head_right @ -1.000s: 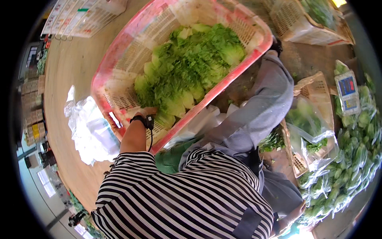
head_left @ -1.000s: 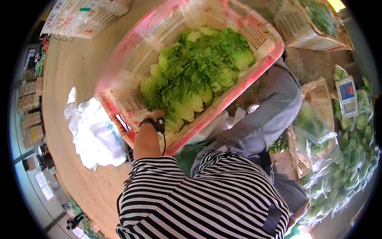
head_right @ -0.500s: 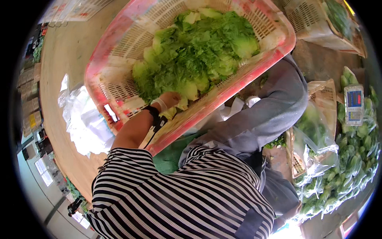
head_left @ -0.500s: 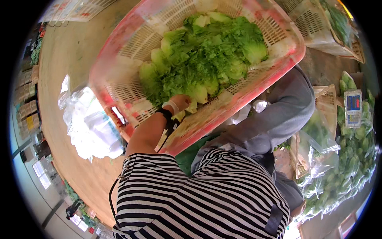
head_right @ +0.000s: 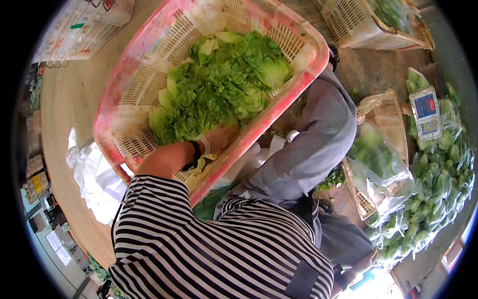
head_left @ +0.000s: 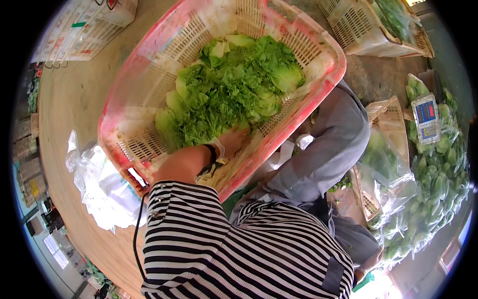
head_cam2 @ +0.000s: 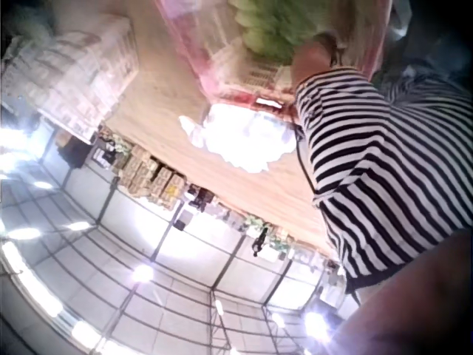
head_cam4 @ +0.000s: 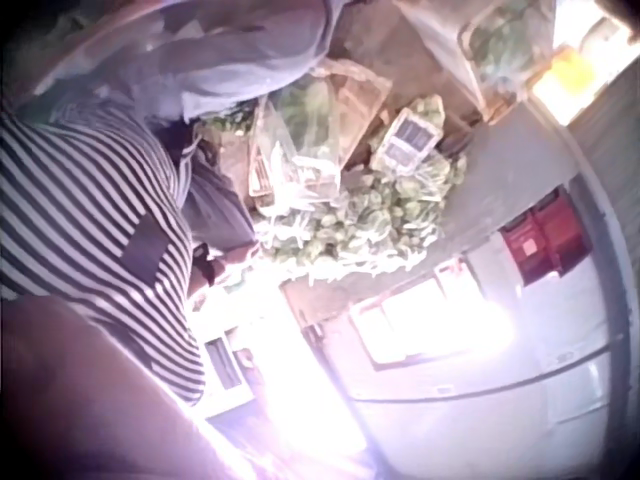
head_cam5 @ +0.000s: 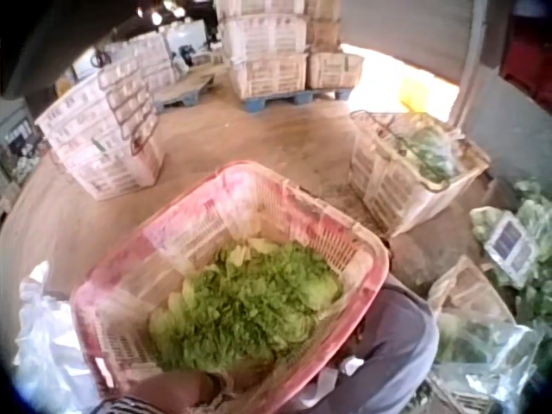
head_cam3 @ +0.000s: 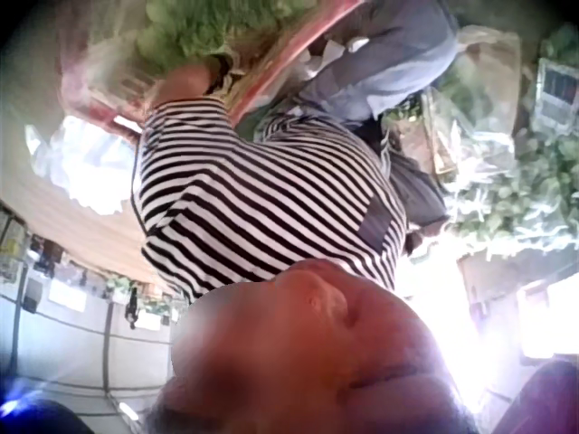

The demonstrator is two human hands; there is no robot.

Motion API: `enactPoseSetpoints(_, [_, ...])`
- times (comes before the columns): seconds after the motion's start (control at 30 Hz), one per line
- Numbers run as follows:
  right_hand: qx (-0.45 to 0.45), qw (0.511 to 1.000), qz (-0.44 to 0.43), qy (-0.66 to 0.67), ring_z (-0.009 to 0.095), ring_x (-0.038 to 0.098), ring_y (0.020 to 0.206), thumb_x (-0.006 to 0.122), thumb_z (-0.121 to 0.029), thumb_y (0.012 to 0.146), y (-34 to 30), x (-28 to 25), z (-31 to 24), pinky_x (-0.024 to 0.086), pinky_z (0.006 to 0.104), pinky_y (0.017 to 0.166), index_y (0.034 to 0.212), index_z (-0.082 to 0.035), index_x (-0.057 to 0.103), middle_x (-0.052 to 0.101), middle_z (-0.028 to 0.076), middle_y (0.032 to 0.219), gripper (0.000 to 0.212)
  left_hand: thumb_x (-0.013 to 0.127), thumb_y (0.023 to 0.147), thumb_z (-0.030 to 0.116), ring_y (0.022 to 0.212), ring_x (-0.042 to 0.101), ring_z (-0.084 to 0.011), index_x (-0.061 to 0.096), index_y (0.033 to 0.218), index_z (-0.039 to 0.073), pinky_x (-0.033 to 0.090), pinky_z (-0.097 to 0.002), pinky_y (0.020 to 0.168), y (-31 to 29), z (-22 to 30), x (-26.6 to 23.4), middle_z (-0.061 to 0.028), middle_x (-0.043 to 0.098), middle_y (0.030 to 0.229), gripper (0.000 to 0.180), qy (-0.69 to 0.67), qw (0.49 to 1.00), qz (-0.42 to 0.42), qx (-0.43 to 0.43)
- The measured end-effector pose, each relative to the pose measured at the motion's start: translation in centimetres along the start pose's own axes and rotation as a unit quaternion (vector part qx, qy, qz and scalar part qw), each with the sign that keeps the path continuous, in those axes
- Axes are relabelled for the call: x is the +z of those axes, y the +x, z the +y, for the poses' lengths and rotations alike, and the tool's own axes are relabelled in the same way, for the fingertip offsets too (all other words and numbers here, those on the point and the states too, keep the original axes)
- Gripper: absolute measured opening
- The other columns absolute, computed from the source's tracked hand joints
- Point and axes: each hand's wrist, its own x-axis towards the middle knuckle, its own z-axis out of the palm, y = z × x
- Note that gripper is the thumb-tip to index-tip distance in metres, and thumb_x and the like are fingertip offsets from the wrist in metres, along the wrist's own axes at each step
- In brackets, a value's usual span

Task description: The person trims the stems of lettuce heads with a knife and places the processed lettuce into plastic bags.

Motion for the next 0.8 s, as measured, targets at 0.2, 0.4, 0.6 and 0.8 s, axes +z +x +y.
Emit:
enactPoseSetpoints(0.2, [-0.03,0.999,0.014,-0.029,0.029,0.054,0.106,0.045,-0.043,0.093,0.8,0.0,1.3,0.041,0.0358,0.092,0.121,-0.005,0.058,0.056,0.017,0.121,0.049,0.06,0.072,0.036,0.137,0.019,-0.0274,0.044,0.135,0.013,0.022,-0.0567,0.106,-1.0,0.7,3.7,-0.0035,0.034,0.144,0.069,0.016,1.0,-0.02,-0.005])
enactPoseSetpoints(0.4, [0.001,0.998,0.017,-0.056,0.03,0.055,0.106,0.044,-0.045,0.093,-0.7,0.4,-0.8,0.041,0.036,0.092,0.121,-0.009,0.058,0.057,0.017,0.12,0.048,0.058,0.074,0.019,0.118,0.046,-0.0274,0.06,0.111,0.011,0.041,-0.0424,0.091,5.9,-2.8,-9.3,-0.0068,0.056,0.116,0.038,-0.202,0.969,0.0,-0.142])
enactPoseSetpoints(0.6, [-0.029,0.998,0.03,-0.036,0.026,0.056,0.102,0.047,-0.042,0.092,-1.5,1.2,-3.0,0.042,0.034,0.091,0.119,-0.004,0.058,0.059,0.015,0.116,0.048,0.062,0.075,0.019,0.129,0.035,-0.0272,0.048,0.126,0.009,0.032,-0.047,0.103,17.1,-6.2,-15.4,-0.0088,0.047,0.131,0.054,-0.004,0.958,0.281,-0.051])
enactPoseSetpoints(0.8, [-0.035,0.998,0.036,-0.048,0.025,0.055,0.102,0.048,-0.039,0.093,-1.3,1.1,-2.8,0.041,0.0331,0.092,0.119,-0.002,0.058,0.059,0.015,0.115,0.046,0.053,0.083,0.014,0.13,0.034,-0.0239,0.045,0.13,0.012,0.024,-0.055,0.106,23.5,-7.5,-13.0,-0.0051,0.044,0.132,0.047,0.104,0.979,0.151,-0.091])
